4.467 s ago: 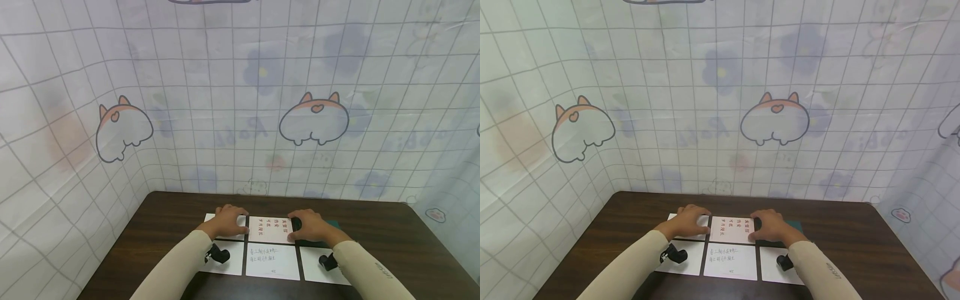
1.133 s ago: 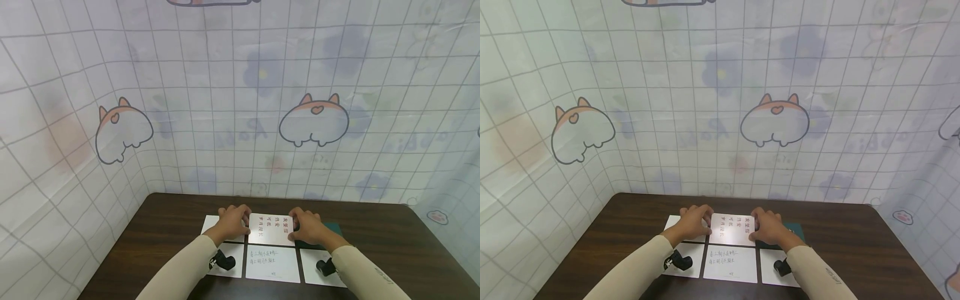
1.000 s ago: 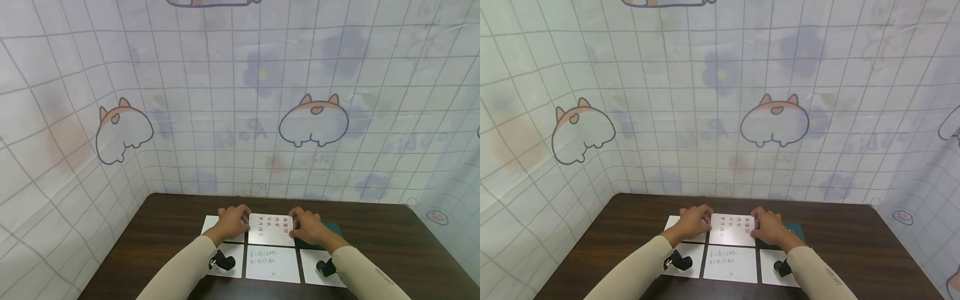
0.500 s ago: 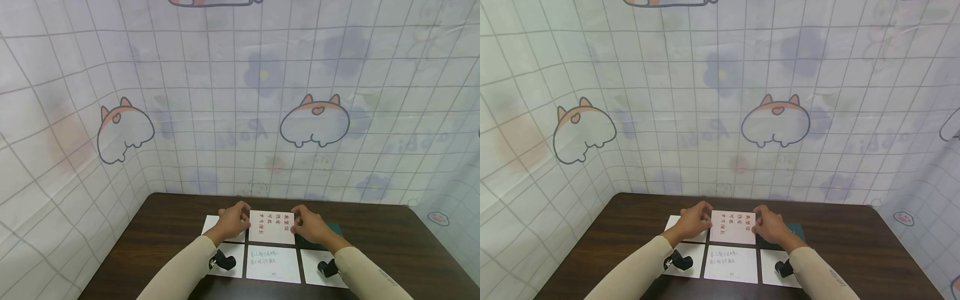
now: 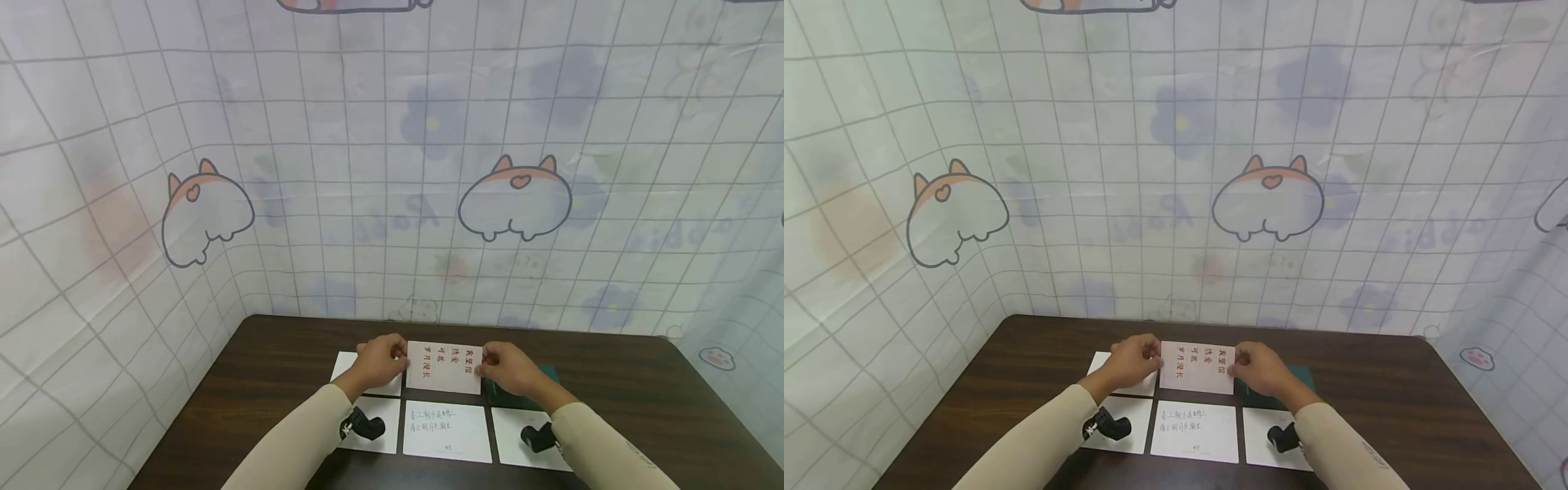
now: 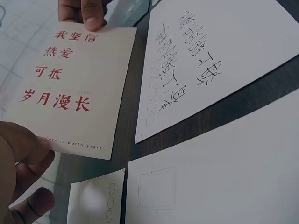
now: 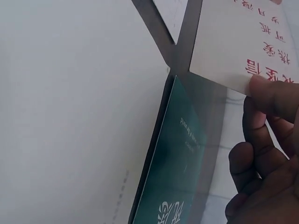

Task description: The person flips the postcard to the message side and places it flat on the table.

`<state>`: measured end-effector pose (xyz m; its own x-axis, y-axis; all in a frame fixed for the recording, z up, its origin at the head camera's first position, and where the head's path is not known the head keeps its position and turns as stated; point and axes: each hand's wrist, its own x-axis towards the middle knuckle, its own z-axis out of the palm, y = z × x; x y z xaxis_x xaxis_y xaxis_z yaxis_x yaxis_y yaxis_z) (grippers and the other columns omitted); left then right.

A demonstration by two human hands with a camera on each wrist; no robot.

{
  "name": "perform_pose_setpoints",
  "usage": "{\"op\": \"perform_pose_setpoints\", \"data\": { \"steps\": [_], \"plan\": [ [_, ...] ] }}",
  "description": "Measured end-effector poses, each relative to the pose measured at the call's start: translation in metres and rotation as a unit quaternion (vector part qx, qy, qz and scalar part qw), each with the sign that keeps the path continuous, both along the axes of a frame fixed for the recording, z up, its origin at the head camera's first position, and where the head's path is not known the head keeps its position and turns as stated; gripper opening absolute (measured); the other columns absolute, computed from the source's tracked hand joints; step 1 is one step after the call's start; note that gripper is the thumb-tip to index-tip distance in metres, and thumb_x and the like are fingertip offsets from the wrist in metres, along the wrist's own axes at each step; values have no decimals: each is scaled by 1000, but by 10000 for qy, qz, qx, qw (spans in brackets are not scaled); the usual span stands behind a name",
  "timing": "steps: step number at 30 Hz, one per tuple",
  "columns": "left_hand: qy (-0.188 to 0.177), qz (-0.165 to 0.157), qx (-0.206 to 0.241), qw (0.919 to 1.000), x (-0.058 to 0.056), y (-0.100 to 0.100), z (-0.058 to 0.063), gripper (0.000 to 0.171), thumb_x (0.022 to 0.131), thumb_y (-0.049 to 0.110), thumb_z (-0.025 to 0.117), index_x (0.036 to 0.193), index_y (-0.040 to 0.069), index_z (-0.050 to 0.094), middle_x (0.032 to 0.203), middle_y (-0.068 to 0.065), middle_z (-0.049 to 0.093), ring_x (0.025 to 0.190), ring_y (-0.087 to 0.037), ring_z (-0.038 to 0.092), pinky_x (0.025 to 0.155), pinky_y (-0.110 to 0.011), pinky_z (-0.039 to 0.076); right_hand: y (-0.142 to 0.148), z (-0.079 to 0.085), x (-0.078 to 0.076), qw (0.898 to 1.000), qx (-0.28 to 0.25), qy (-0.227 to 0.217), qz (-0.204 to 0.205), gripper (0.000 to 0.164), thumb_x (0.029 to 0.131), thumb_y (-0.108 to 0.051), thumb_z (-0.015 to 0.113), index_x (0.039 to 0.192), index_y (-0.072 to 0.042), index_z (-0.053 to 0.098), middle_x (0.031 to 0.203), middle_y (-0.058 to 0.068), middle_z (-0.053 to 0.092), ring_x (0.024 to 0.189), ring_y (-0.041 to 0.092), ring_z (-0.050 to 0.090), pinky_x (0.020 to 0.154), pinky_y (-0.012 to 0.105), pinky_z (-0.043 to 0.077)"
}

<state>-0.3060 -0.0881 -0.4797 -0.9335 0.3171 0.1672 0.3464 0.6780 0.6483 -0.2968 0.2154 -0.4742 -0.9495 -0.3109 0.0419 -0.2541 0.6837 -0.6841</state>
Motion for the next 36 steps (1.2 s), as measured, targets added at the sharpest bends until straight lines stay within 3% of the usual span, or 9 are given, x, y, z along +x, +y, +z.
{"op": "perform_pose_setpoints", "data": {
  "steps": [19, 27, 36],
  "plan": [
    [-33, 14, 168, 9999, 1, -1, 1, 7, 99, 21, 65, 92, 19, 62, 85, 11, 63, 78, -11, 57, 84, -51, 25, -1, 5, 4, 9987, -450, -231, -43, 14, 97, -15, 70, 85, -11, 63, 89, 2, 64, 78, 20, 54, 61, 36, 40],
    [-86, -88, 283, 9995, 0, -3, -1, 5, 100, 22, 64, 95, 21, 63, 85, 13, 63, 80, -9, 59, 87, -51, 24, 0, 4, 5, 9987, -439, -228, -150, 8, 96, -16, 71, 90, -13, 68, 104, 3, 71, 94, 21, 64, 76, 41, 52],
    [-12, -241, 239, 9994, 1, -5, -2, 7, 100, 24, 66, 93, 24, 65, 87, 16, 64, 85, -8, 60, 88, -54, 26, 7, 1, 4, 9981, -592, -167, 90, 6, 97, -19, 72, 97, -12, 71, 94, -1, 68, 88, 18, 63, 77, 39, 52]
  ]
}}
